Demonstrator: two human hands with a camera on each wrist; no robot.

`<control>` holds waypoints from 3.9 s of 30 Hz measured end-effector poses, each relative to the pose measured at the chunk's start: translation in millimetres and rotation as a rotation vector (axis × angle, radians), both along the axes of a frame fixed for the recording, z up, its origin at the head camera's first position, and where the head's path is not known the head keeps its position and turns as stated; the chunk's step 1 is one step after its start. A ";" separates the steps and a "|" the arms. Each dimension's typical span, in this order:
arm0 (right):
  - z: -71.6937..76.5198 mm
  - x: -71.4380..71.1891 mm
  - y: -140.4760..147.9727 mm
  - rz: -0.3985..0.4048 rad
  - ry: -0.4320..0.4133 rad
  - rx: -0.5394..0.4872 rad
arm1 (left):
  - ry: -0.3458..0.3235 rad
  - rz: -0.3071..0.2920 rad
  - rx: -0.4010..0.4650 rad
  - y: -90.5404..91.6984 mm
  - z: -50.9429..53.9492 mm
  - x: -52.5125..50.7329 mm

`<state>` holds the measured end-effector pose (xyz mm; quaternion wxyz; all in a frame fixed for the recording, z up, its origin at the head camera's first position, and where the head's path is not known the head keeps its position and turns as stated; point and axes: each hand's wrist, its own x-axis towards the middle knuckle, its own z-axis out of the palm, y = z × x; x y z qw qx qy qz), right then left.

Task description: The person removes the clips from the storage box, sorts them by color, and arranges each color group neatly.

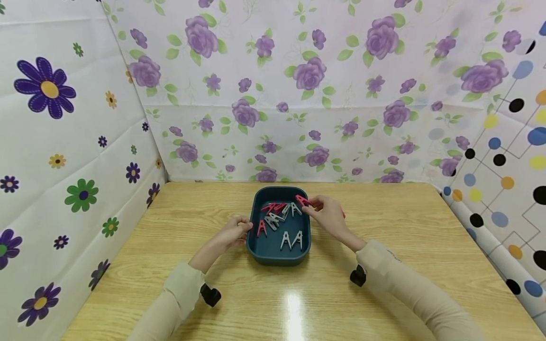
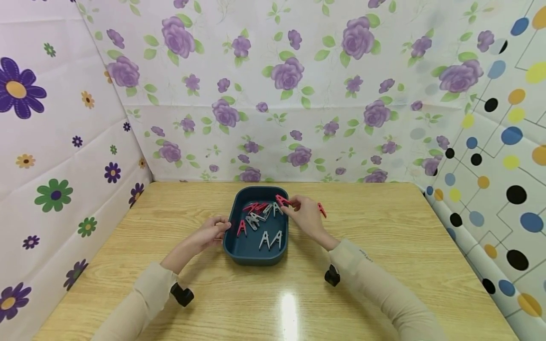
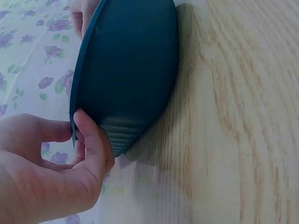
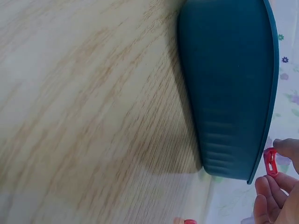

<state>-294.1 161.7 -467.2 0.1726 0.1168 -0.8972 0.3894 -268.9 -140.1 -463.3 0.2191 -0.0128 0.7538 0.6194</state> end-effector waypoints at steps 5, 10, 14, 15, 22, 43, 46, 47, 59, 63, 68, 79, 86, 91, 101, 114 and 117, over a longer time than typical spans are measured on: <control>-5.0 -3.3 8.3 -0.005 -0.012 -0.007 | 0.009 -0.004 -0.009 -0.4 -0.9 -0.1; -7.7 -5.0 17.2 -0.008 0.007 -0.006 | 0.005 -0.002 -0.006 -0.8 -1.4 -0.3; -8.4 -6.6 22.2 -0.032 -0.012 -0.011 | 0.001 -0.003 -0.002 -0.7 -1.4 -0.2; -8.6 -6.9 23.4 -0.033 -0.017 -0.015 | 0.002 -0.004 -0.001 -0.6 -1.4 -0.1; -9.8 -7.6 31.7 -0.043 -0.036 -0.063 | 0.004 0.002 0.001 -0.3 -0.6 0.7; -9.1 -0.3 58.6 -0.128 -0.133 -0.077 | 0.008 -0.010 0.016 -1.5 -2.0 0.7; -7.9 1.4 61.9 -0.143 -0.134 -0.081 | 0.003 0.000 0.011 -1.3 -2.2 0.1; -7.8 2.1 62.7 -0.149 -0.138 -0.085 | 0.000 0.005 0.008 -1.3 -2.2 0.0; -12.8 4.9 75.5 -0.200 -0.194 -0.065 | -0.006 0.003 0.001 -1.0 -2.3 -0.1; -14.7 5.5 78.6 -0.213 -0.212 -0.064 | -0.001 -0.002 -0.001 -1.3 -1.5 -0.1; -17.0 6.1 83.8 -0.218 -0.217 -0.059 | 0.004 0.000 -0.002 -0.9 -0.4 0.8; -16.6 6.3 93.0 -0.239 -0.237 -0.061 | 0.001 0.006 0.012 -1.7 -0.3 2.3; -17.9 4.6 99.3 -0.264 -0.298 -0.024 | -0.010 0.010 0.006 -2.0 -2.3 2.3; -18.1 4.1 102.9 -0.266 -0.348 -0.007 | -0.005 0.013 0.000 -2.9 -4.2 1.1; -20.8 0.8 110.0 -0.293 -0.386 0.034 | -0.007 0.007 0.007 -3.8 -7.3 -0.6; -27.9 -6.9 116.6 -0.294 -0.423 0.057 | -0.009 0.003 0.014 -3.0 -6.7 -0.2; -29.5 -8.1 116.6 -0.291 -0.429 0.057 | -0.013 0.003 0.017 -2.9 -6.1 0.4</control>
